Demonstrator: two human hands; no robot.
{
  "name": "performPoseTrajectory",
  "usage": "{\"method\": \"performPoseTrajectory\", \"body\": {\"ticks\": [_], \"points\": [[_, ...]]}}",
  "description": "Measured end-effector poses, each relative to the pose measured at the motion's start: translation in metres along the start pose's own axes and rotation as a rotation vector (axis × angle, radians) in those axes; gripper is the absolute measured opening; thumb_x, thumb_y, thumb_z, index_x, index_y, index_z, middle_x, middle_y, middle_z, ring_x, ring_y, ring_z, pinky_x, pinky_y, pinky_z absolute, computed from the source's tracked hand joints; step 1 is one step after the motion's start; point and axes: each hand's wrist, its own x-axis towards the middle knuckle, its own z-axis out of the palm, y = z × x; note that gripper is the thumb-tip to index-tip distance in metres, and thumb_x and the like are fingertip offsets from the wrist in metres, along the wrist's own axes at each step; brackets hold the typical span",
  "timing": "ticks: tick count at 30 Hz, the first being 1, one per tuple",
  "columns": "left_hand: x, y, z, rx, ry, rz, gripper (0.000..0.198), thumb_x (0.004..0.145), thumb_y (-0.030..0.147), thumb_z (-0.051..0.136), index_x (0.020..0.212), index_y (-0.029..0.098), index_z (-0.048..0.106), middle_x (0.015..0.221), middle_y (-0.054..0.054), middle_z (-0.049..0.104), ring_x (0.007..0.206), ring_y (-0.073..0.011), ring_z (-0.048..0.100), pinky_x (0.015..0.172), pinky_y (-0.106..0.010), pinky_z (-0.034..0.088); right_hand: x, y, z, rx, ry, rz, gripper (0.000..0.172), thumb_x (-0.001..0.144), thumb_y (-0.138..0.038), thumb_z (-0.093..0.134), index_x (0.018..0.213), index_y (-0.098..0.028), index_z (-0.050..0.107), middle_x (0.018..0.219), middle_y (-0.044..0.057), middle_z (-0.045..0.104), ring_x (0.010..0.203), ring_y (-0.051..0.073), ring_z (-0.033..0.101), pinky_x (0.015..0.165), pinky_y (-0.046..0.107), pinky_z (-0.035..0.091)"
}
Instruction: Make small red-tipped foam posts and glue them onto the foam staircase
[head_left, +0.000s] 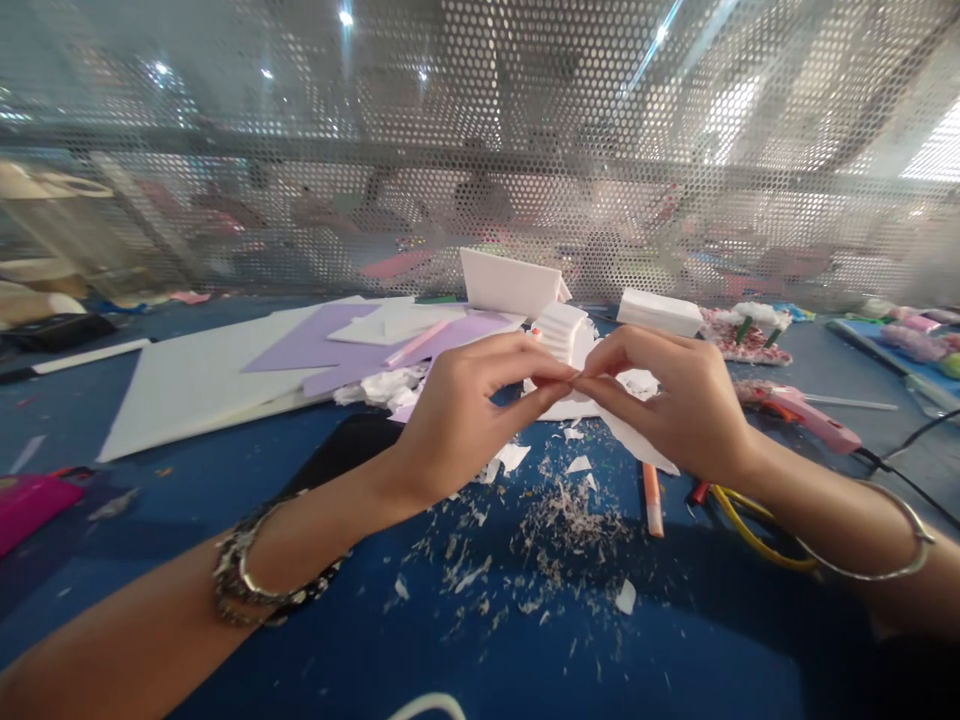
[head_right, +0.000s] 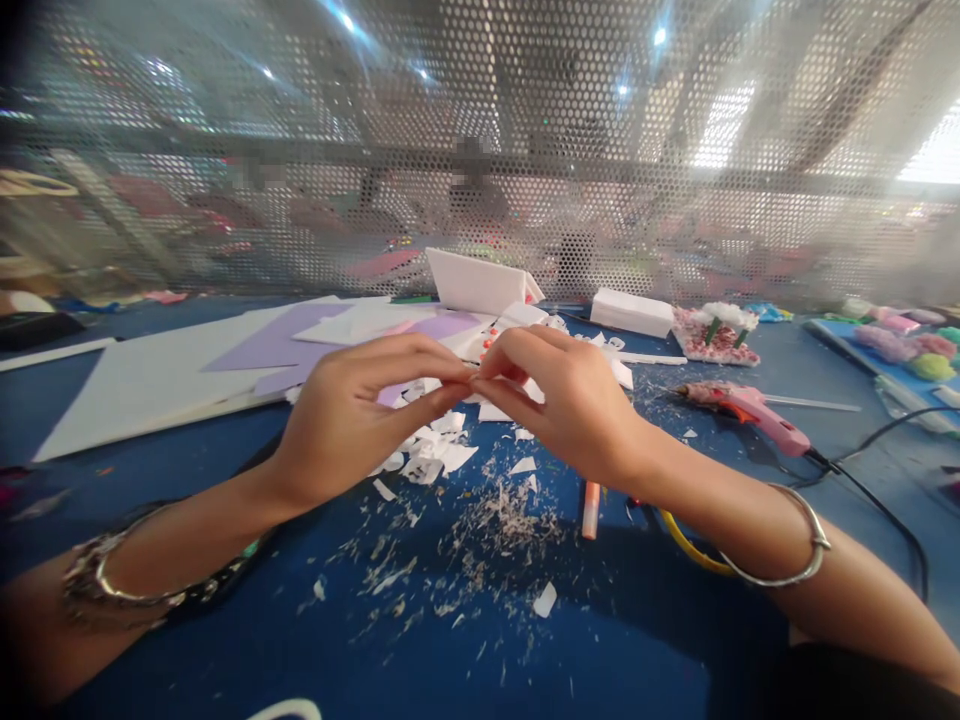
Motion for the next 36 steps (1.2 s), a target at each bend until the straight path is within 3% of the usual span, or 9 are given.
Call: {"method": "performPoseTrajectory", "body": {"ticks": [6,11,20,24,28,36], "points": [[0.002,0.001,0.002,-0.291,0.001,-0.161,0.009,0.078,0.019,0.062,0.083,0.024,0.069,0.082,0.003,0.069,0.078,-0.0097,0.061,0.070,-0.019,0.047,0.005,-0.001,-0.009,0.438,-0.085,0.211,0.009,0.077,-0.025,0.063,0.075,-0.016,0.061,0.072,-0.001,0.063,0.068,0.007,0.059,0.068,0.022,0.053],[0.002,0.002,0.004,-0.566,0.022,-0.279,0.012,0.074,0.018,0.067,0.083,0.026,0.069,0.076,0.005,0.068,0.070,-0.0073,0.061,0.064,-0.016,0.048,0.005,0.001,-0.008,0.667,-0.106,0.319,0.007,0.075,-0.021,0.065,0.076,-0.015,0.062,0.072,-0.001,0.063,0.065,0.006,0.058,0.057,0.017,0.050],[-0.001,-0.004,0.010,-0.962,-0.078,-0.384,0.007,0.071,0.030,0.071,0.078,0.029,0.071,0.076,0.003,0.066,0.071,-0.0078,0.058,0.066,-0.019,0.048,0.004,-0.006,-0.006,0.785,-0.119,0.358,0.015,0.072,-0.024,0.068,0.080,-0.013,0.060,0.070,0.000,0.061,0.061,0.006,0.057,0.051,0.016,0.046],[-0.003,-0.002,0.012,-0.956,-0.097,-0.436,0.018,0.068,0.038,0.072,0.080,0.026,0.065,0.068,0.003,0.059,0.062,-0.0100,0.053,0.057,-0.022,0.046,0.002,-0.009,-0.003,0.747,-0.078,0.300,0.012,0.074,-0.024,0.066,0.077,-0.013,0.061,0.068,-0.001,0.061,0.058,0.005,0.056,0.048,0.015,0.046],[-0.003,0.000,0.013,-0.805,-0.090,-0.414,0.023,0.072,0.043,0.066,0.079,0.024,0.056,0.066,0.003,0.055,0.057,-0.0100,0.049,0.052,-0.023,0.043,0.000,-0.012,-0.001,0.697,-0.019,0.280,0.010,0.074,-0.022,0.066,0.074,-0.013,0.060,0.067,-0.002,0.062,0.058,0.005,0.056,0.050,0.015,0.048],[-0.006,0.007,0.014,-0.730,0.057,-0.375,0.005,0.077,0.027,0.064,0.076,0.023,0.066,0.078,0.001,0.066,0.075,-0.0112,0.059,0.069,-0.023,0.049,-0.002,-0.016,0.001,0.508,0.101,0.167,0.006,0.076,-0.016,0.063,0.073,-0.017,0.058,0.070,-0.001,0.062,0.065,0.007,0.058,0.061,0.019,0.053]]}}
